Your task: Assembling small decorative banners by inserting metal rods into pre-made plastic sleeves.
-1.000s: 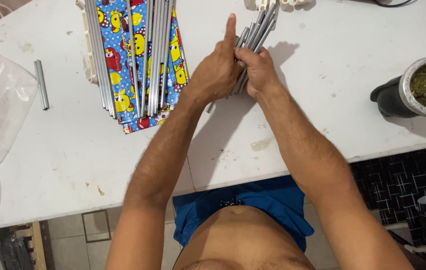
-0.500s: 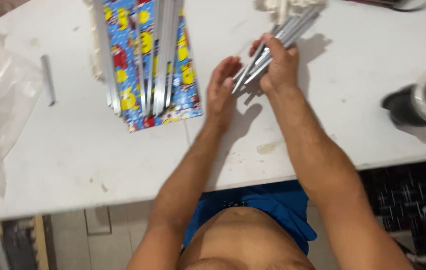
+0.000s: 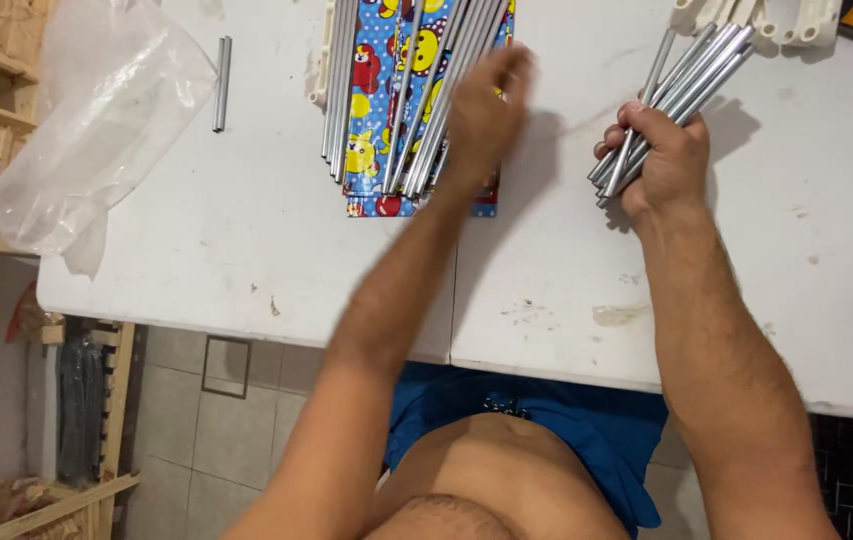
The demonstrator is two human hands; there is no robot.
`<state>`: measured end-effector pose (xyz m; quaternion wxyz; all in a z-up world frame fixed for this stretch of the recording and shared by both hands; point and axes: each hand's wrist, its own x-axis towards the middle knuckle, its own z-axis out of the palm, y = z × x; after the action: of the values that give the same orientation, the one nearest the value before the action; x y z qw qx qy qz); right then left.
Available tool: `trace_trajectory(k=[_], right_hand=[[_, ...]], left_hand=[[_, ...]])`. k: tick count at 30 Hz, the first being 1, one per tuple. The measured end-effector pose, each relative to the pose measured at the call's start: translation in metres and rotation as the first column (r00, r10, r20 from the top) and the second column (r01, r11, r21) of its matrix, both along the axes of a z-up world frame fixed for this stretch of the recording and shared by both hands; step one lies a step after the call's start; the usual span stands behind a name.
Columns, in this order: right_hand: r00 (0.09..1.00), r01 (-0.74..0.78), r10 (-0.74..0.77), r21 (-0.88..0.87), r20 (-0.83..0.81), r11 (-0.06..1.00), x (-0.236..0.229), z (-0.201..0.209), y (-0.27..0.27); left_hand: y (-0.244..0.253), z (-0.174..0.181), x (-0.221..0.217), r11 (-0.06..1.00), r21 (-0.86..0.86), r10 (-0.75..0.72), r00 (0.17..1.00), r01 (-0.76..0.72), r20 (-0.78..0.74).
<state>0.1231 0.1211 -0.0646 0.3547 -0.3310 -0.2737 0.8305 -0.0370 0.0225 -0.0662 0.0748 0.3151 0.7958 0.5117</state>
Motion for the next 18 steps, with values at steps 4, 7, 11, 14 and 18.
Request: trace_trajectory(k=[4, 7, 11, 14, 18], right_hand=[[1.0, -0.025, 0.025, -0.011, -0.002, 1.0, -0.004, -0.008, -0.003], [0.996, -0.088, 0.087, 0.031, 0.033, 0.996, -0.002, 0.002, -0.011], [0.992, -0.123, 0.121, 0.066, 0.029, 0.99, -0.004, -0.001, -0.01], [0.994, -0.106, 0.105, 0.041, 0.018, 0.994, -0.003, 0.0, -0.01], [0.994, -0.104, 0.103, 0.021, 0.042, 0.994, -0.001, 0.006, -0.01]], left_hand=[[0.004, -0.016, -0.11, 0.965, -0.186, 0.1, 0.912, -0.187, -0.398], [0.011, -0.007, -0.124, 0.866, -0.482, -0.057, 0.932, -0.132, -0.358], [0.026, -0.008, -0.142, 0.791, -0.593, -0.161, 0.885, -0.149, -0.437], [0.034, -0.013, -0.151, 0.722, -0.667, -0.166, 0.889, -0.185, -0.427], [0.039, -0.017, -0.162, 0.693, -0.695, -0.12, 0.92, -0.192, -0.374]])
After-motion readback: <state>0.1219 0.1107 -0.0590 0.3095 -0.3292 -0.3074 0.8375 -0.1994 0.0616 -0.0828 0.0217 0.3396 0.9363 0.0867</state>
